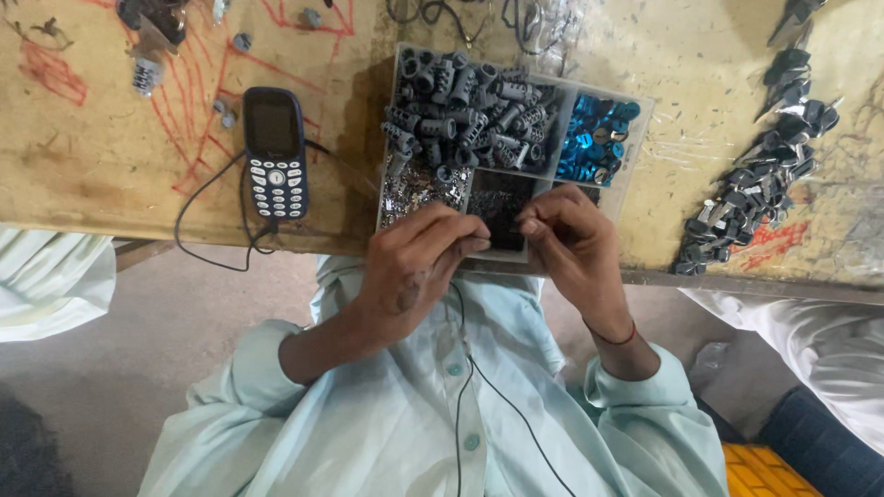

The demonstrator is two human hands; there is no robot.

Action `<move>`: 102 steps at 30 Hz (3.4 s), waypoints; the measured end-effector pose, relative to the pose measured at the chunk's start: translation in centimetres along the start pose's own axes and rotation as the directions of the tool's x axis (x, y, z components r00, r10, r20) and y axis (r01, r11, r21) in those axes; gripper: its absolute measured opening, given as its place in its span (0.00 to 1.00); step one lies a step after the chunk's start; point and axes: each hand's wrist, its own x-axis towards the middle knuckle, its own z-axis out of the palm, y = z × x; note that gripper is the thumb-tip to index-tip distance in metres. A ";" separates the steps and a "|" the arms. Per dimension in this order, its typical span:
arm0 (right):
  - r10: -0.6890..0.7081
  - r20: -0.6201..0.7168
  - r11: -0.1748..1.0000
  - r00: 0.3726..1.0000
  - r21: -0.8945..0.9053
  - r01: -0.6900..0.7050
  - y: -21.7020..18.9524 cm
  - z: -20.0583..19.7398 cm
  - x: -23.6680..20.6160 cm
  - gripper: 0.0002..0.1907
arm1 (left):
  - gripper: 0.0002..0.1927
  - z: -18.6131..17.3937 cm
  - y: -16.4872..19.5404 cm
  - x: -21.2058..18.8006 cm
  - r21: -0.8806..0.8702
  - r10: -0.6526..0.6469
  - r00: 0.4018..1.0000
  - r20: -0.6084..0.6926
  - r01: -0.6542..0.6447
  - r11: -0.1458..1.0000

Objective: The person sits at a workbench and assembles small electrical connector components by hand. They repeatedly pick a blue plastic part and a metal contact from a compartment tray, press the parts together, and set the assembled piece on the table.

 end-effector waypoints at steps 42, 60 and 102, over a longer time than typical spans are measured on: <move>0.244 0.070 0.880 0.967 0.403 -0.251 0.5 2.1 -2.0 0.10 | 0.10 3.1 -0.8 -0.2 -0.401 -0.048 0.998 -0.033 0.031 0.916; 0.039 0.047 0.990 0.998 0.131 -0.045 -0.8 2.0 -2.7 0.09 | 0.11 2.2 -0.6 0.0 -0.443 0.025 0.999 0.048 -0.002 0.897; -0.545 -0.098 0.659 0.833 -0.664 0.353 0.6 1.6 -5.2 0.12 | 0.13 3.7 -1.0 -0.4 -0.702 -0.262 0.802 0.536 0.596 0.389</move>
